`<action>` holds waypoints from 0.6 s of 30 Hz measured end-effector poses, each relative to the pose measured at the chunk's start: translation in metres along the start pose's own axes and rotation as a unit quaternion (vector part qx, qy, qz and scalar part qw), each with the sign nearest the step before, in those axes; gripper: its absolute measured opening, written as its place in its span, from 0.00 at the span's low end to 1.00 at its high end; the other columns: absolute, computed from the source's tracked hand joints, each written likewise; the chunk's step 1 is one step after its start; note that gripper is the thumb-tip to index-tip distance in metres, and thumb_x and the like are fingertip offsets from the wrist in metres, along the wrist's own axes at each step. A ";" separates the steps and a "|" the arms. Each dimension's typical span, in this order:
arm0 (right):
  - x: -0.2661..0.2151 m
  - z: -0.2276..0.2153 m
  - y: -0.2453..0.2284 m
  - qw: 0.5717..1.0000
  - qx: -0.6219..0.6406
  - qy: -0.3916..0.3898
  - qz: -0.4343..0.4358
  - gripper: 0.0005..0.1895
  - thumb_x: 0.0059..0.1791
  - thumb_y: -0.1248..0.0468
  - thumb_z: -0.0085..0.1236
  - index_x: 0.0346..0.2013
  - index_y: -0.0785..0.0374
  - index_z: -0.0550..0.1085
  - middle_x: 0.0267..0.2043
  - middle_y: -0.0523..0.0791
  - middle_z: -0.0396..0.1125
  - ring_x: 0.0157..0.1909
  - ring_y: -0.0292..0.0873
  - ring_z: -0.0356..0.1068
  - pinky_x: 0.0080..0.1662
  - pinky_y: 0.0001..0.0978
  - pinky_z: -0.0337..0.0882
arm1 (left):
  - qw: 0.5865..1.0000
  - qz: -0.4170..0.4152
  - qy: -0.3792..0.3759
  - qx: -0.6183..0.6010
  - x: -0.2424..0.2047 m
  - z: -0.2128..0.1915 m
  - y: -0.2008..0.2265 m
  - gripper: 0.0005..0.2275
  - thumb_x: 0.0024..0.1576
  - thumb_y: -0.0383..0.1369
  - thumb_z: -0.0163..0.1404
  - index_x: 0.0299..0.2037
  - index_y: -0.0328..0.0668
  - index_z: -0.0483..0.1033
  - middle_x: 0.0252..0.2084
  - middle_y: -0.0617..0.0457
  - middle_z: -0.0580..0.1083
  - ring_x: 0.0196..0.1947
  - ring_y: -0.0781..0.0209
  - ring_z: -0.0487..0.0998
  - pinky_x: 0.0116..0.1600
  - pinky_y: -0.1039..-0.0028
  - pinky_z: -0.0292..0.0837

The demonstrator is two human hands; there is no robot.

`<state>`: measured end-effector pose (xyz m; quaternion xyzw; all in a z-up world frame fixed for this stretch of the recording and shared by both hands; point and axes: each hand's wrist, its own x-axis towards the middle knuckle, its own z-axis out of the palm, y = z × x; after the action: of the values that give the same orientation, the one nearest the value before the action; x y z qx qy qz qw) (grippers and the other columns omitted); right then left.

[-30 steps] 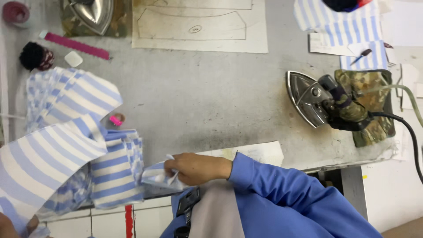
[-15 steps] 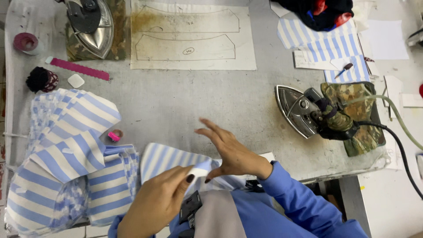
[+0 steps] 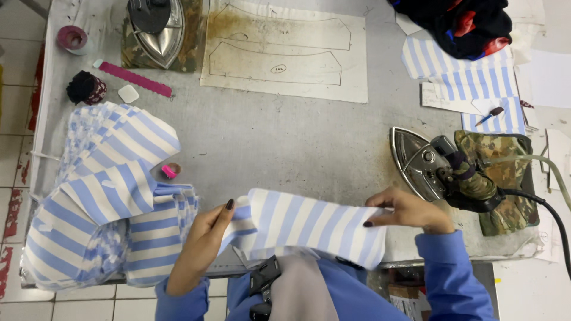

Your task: The person aligns a paper pattern on a piece of blue and white striped fabric and uses an iron to press it flat. They then use scissors to cut the fabric along the pattern's edge. The process is repeated with additional fabric pieces.

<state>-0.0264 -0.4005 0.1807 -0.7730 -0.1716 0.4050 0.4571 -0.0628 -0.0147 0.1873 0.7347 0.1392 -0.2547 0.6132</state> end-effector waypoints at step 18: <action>0.057 0.094 0.126 0.786 -0.158 0.566 0.193 0.05 0.53 0.70 0.46 0.40 0.68 0.71 0.29 0.53 0.68 0.32 0.52 0.71 0.27 0.34 0.69 | 0.880 0.169 0.314 0.314 0.119 0.050 -0.097 0.10 0.54 0.25 0.46 0.46 0.40 0.70 0.31 0.51 0.70 0.32 0.51 0.75 0.35 0.67 0.73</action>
<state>-0.0781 -0.3764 0.0236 -0.9421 0.2092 -0.0579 0.2557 -0.0244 -0.0561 0.0366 0.9424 0.1108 0.0670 0.3083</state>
